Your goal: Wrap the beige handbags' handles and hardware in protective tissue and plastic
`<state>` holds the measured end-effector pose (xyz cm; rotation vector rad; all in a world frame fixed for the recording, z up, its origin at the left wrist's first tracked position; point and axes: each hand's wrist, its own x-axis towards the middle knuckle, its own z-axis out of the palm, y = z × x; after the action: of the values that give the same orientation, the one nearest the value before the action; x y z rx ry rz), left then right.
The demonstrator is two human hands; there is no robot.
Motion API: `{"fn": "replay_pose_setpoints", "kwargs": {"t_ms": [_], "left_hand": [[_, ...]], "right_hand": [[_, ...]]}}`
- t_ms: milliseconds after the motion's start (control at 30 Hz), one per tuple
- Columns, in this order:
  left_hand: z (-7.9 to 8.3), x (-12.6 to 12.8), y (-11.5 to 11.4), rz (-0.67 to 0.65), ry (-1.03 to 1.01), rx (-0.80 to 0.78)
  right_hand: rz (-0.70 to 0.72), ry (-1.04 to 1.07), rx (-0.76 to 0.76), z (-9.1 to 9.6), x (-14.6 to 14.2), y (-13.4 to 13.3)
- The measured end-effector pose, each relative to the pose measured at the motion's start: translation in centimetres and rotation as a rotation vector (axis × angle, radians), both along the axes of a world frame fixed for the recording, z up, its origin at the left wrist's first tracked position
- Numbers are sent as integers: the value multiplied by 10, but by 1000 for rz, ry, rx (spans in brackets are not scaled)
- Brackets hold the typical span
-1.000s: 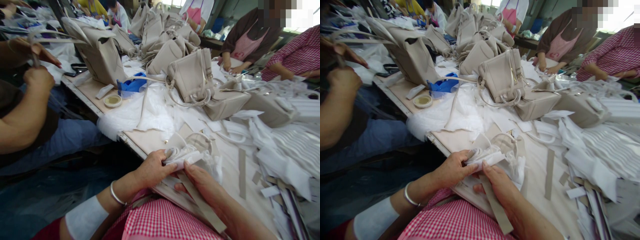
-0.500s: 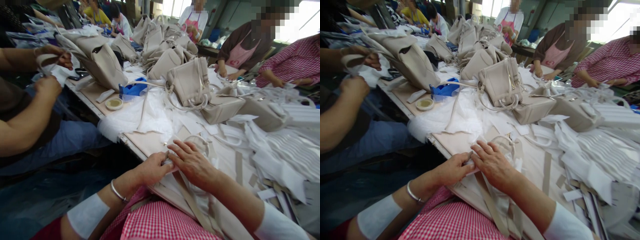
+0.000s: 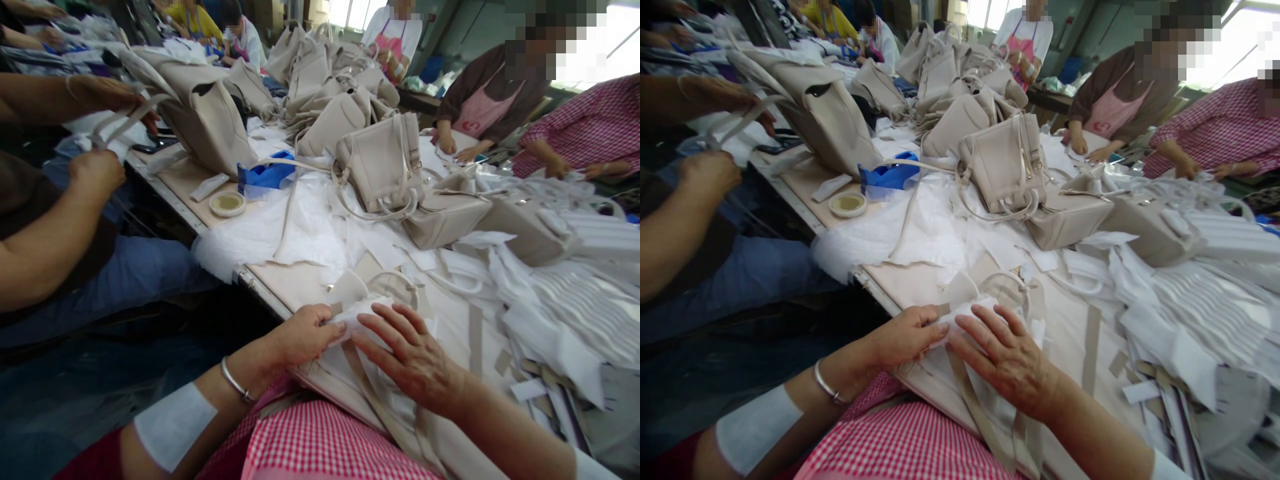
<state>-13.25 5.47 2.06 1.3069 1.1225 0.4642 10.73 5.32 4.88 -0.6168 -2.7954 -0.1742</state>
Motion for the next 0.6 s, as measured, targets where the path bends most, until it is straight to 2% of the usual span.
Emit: {"fn": "replay_pose_setpoints", "kwargs": {"t_ms": [167, 333, 500, 600], "left_hand": [[-6, 1, -1, 30, -16, -30], [-2, 1, -4, 23, -21, 15], [0, 0, -3, 0, 71, 192], [0, 1, -3, -13, 118, 323]], "right_hand": [[86, -46, -55, 6, -7, 1], [57, 78, -268, 23, -25, 11], [66, 43, -402, 30, -34, 3], [-13, 96, -420, 31, -36, 9]]}}
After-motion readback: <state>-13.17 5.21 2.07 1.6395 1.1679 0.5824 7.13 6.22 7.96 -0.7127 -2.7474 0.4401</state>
